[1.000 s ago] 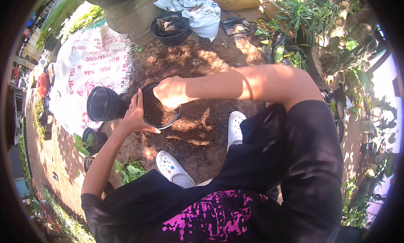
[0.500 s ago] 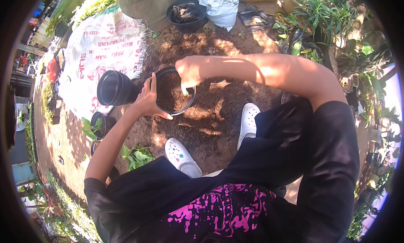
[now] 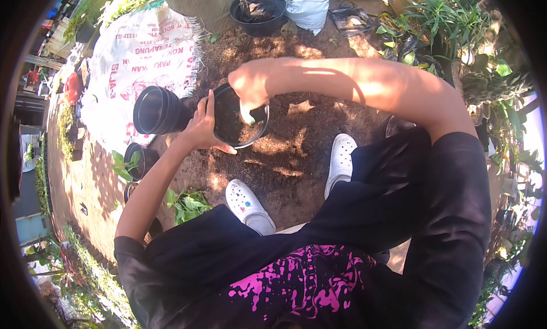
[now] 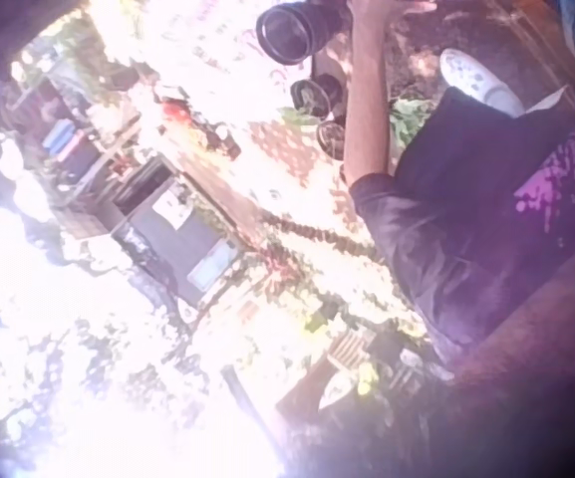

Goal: The person uses a trowel to fill a black plastic pot with soil and then presses the soil down by hand.

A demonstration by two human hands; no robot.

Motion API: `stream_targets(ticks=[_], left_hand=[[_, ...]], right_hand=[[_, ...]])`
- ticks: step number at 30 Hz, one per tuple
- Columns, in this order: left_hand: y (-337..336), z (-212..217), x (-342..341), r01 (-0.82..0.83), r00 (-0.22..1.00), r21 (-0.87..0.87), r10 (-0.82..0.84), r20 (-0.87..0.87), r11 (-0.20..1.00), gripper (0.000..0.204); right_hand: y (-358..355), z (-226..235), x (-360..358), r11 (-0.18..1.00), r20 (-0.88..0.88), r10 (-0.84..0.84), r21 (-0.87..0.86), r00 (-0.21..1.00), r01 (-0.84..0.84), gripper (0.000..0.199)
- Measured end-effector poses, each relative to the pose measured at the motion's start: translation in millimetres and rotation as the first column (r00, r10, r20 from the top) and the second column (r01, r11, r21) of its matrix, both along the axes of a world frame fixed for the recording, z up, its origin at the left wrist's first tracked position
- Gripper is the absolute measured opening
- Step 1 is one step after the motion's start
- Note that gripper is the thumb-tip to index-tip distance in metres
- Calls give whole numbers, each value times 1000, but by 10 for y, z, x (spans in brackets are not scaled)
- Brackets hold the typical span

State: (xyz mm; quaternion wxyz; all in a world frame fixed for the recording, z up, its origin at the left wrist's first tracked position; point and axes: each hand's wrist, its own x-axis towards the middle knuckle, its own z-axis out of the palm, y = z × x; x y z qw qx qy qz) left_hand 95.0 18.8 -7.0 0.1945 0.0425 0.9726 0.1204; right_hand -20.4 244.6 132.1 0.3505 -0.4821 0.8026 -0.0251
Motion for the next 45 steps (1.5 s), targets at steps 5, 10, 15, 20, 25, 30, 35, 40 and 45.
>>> stream_targets(ticks=[5, 10, 15, 20, 25, 30, 35, 40, 45], left_hand=[[-52, 17, 24, -7, 1000, 6, 7, 2, 1000, 183], [-73, -25, 10, 15, 999, -20, -16, -35, 1000, 183], [16, 76, -18, -8, 999, -3, 8, 35, 1000, 180], [-44, 92, 45, -30, 997, -37, 32, 69, 999, 180], [-4, 41, -27, -7, 999, -30, 8, 53, 1000, 180], [-30, 65, 12, -21, 998, -19, 22, 56, 1000, 180], [5, 81, -31, -21, 998, -12, 21, 54, 1000, 180], [-22, 78, 7, -23, 998, -15, 24, 50, 1000, 181], [-7, 103, 6, -11, 999, -11, 11, 52, 1000, 182]], right_hand=[[-43, -280, 16, 961, -234, 210, -129, 949, -245, 13], [-9, -585, 76, 986, -149, 105, -114, 983, -123, 14], [51, -480, -88, 996, 22, -27, -88, 999, 29, 25], [45, -442, -152, 986, 88, -83, -137, 993, 94, 26], [117, -509, -333, 972, 174, -111, -185, 978, 143, 28], [105, -588, -311, 968, 253, -111, -190, 961, 162, 28], [207, -648, -451, 968, 206, -32, -237, 978, 82, 31], [302, -727, -549, 961, 191, 8, -273, 982, 46, 34], [393, -719, -507, 960, 339, -23, -254, 941, 115, 39]])
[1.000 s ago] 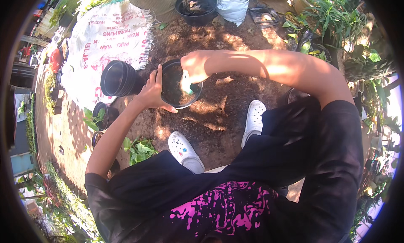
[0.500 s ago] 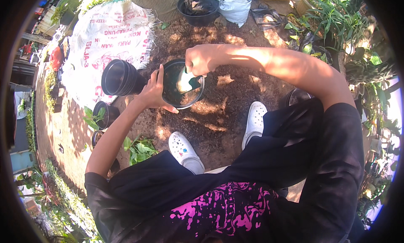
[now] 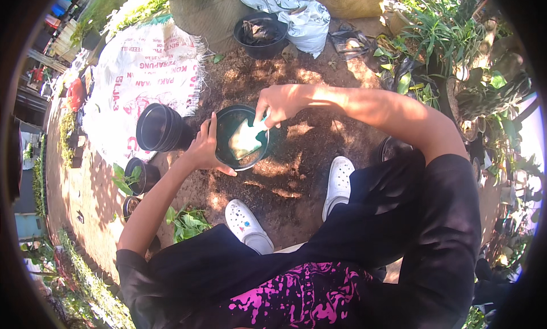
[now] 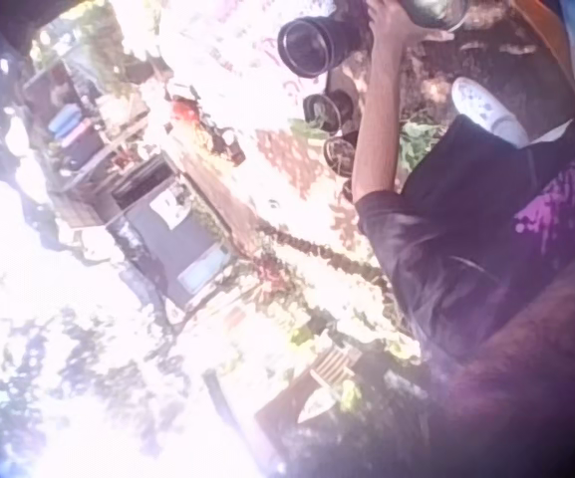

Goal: The person uses a trowel to fill a black plastic pot with soil and then presses the soil down by hand.

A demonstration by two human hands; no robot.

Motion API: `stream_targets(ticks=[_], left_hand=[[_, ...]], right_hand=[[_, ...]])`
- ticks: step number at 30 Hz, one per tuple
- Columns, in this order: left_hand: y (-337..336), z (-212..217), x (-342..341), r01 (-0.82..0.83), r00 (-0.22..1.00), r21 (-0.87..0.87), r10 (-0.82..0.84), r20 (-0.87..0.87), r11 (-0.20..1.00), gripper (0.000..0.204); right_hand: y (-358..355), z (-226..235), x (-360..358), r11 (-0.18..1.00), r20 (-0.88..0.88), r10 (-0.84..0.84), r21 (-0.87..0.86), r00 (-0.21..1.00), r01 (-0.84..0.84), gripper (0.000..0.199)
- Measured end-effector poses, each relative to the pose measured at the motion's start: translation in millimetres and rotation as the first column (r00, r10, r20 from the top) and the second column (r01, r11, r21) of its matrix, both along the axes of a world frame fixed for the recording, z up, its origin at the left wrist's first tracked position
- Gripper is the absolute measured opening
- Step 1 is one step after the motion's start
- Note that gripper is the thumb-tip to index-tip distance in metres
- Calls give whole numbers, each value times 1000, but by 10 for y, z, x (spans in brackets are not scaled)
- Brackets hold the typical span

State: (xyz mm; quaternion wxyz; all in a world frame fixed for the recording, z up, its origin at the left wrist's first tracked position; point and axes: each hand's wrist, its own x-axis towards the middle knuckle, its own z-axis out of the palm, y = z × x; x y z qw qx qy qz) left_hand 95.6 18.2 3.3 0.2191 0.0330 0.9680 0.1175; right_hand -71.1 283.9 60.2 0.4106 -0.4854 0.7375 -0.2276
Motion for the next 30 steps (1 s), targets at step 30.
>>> stream_targets(ticks=[30], left_hand=[[-201, -61, -61, 72, 997, 181, -73, -2, 981, 148]], right_hand=[[229, -89, -24, 998, 28, -44, -43, 999, 46, 39]])
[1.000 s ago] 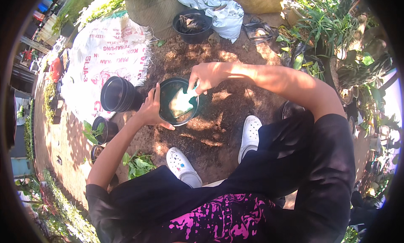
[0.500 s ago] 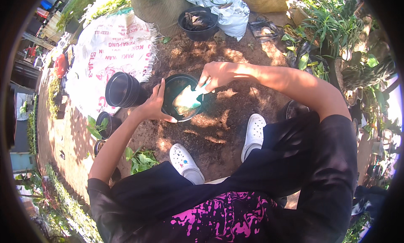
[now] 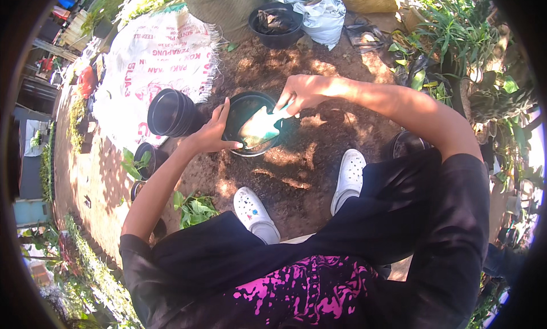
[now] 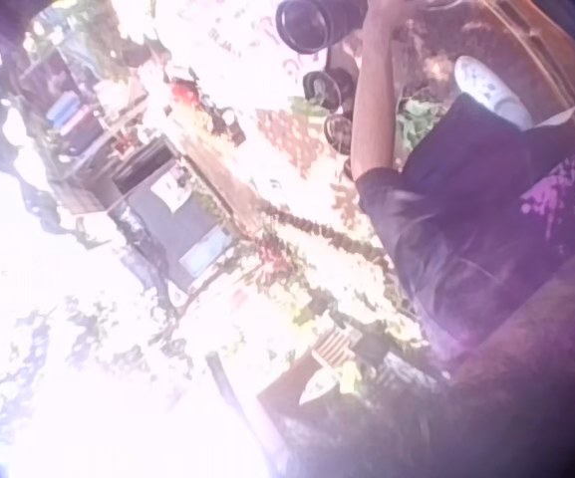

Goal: The person uses a trowel to fill a black plastic pot with soil and then presses the soil down by hand.

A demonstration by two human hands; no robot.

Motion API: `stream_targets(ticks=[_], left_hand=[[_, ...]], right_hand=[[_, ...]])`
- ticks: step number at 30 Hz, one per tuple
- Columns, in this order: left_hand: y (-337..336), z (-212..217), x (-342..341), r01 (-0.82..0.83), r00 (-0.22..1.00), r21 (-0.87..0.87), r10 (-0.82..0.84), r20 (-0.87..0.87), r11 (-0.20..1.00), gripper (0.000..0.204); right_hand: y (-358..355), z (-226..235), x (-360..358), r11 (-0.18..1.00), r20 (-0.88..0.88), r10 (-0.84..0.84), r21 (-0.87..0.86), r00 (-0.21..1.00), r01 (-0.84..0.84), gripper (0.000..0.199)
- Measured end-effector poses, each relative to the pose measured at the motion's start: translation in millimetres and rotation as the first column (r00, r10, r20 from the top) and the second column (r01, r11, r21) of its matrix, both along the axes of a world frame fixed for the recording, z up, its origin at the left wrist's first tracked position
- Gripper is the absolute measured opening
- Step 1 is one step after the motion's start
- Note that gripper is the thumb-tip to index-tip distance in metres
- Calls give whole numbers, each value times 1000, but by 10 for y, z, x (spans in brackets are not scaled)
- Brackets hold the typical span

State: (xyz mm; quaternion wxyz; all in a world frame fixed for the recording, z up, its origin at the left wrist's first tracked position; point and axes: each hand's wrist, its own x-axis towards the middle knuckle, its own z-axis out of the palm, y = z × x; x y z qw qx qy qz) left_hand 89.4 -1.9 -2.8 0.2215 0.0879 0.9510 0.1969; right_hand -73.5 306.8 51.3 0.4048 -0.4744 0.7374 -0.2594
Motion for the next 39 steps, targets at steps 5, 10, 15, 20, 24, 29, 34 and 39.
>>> stream_targets(ticks=[5, 10, 15, 20, 24, 29, 34, 39], left_hand=[[19, -39, 11, -10, 1000, -30, 9, -29, 1000, 146], [38, -89, 4, -55, 998, -57, 54, -19, 997, 153], [253, 16, 41, -120, 993, -153, 120, -8, 981, 168], [316, 15, 118, -95, 991, -192, 75, -108, 977, 171], [364, 34, 99, -61, 996, -231, 44, -78, 971, 170], [332, 12, 93, -71, 995, -206, 56, -78, 976, 169], [220, -94, 90, -53, 986, -242, 11, -169, 969, 163], [121, 6, 59, 7, 987, -272, -51, -154, 962, 166]], right_hand=[[4, 55, 19, 996, 79, -76, 59, 994, 72, 38], [23, 60, -96, 995, 199, -76, 84, 977, 61, 38], [62, 305, -140, 996, 131, -3, 94, 991, -10, 38], [75, 401, -176, 991, 97, 40, 121, 995, -52, 38], [85, 412, -194, 989, 90, 19, 145, 996, -32, 39], [82, 366, -187, 989, 50, 7, 144, 999, -14, 37], [24, 282, -222, 995, -46, 15, 104, 999, -10, 35], [-92, 426, -16, 997, -245, -37, 58, 969, 52, 36]])
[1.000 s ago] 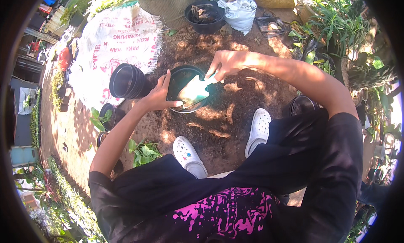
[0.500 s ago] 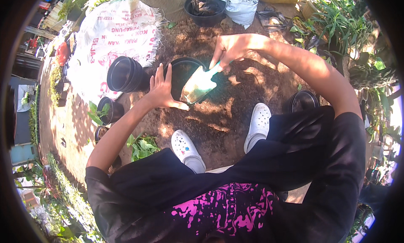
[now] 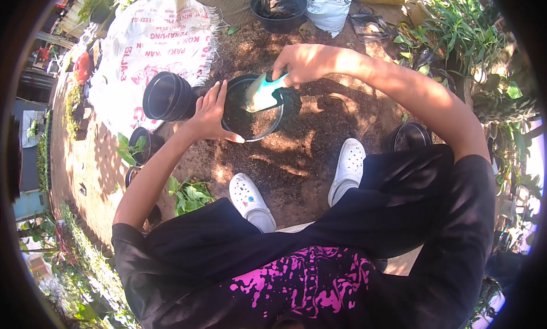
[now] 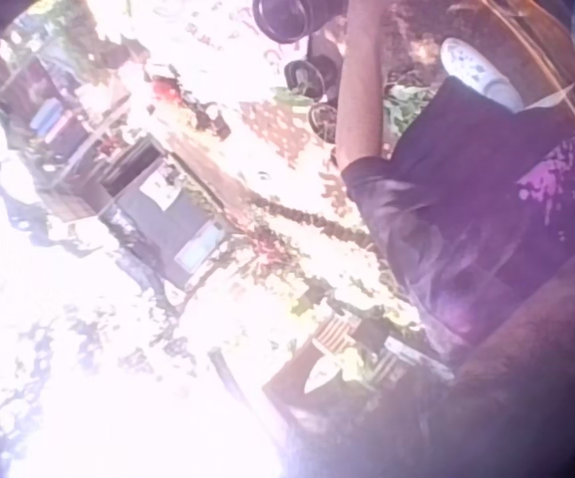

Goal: The person uses a trowel to fill a black plastic pot with soil and then presses the soil down by hand.

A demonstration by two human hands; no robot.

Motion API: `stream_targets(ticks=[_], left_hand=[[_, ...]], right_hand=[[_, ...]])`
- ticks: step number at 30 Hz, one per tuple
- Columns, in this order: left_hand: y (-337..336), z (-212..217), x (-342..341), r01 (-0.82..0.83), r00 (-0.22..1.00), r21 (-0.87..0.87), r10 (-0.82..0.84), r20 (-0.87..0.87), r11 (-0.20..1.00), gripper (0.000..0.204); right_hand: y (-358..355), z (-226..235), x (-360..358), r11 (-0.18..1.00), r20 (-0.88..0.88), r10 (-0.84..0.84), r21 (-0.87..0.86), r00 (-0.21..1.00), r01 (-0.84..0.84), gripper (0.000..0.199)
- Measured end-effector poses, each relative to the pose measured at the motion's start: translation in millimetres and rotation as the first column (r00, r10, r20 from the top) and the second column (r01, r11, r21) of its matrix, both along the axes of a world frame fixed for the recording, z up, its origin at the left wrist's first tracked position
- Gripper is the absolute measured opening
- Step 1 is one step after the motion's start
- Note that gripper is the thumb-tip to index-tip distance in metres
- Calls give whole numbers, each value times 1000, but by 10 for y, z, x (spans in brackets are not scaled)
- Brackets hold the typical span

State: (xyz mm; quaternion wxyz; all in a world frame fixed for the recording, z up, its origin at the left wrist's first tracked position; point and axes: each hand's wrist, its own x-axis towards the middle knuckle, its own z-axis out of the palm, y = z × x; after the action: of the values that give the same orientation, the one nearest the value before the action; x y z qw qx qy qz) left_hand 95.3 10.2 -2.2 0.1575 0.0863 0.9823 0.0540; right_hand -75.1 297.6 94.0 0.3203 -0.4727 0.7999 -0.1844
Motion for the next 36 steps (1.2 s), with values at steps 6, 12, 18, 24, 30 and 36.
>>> stream_targets(ticks=[6, 12, 18, 24, 30, 36], left_hand=[[-71, -18, 32, -29, 999, 71, 26, 43, 997, 170], [-92, -51, 15, -2, 998, 90, -3, 62, 996, 171], [-128, -27, 63, -17, 997, 100, 10, 75, 995, 172], [-32, -15, 11, -30, 995, 81, 22, 95, 996, 172], [-67, -50, 27, -40, 996, 97, 32, 78, 994, 172], [-73, -34, 55, -88, 990, 97, 77, 115, 991, 176]], right_hand=[[-220, 129, 502, 999, 79, 39, 30, 996, -41, 31], [-367, 186, 495, 961, -147, 49, 275, 988, -7, 32], [-441, 444, 616, 970, -203, 101, 239, 974, -51, 27], [-315, -14, 333, 995, 73, -52, 91, 996, 45, 31], [-273, -82, 403, 994, -102, 87, 75, 991, -80, 28], [-346, 333, 664, 990, -78, -37, 135, 996, 47, 31]])
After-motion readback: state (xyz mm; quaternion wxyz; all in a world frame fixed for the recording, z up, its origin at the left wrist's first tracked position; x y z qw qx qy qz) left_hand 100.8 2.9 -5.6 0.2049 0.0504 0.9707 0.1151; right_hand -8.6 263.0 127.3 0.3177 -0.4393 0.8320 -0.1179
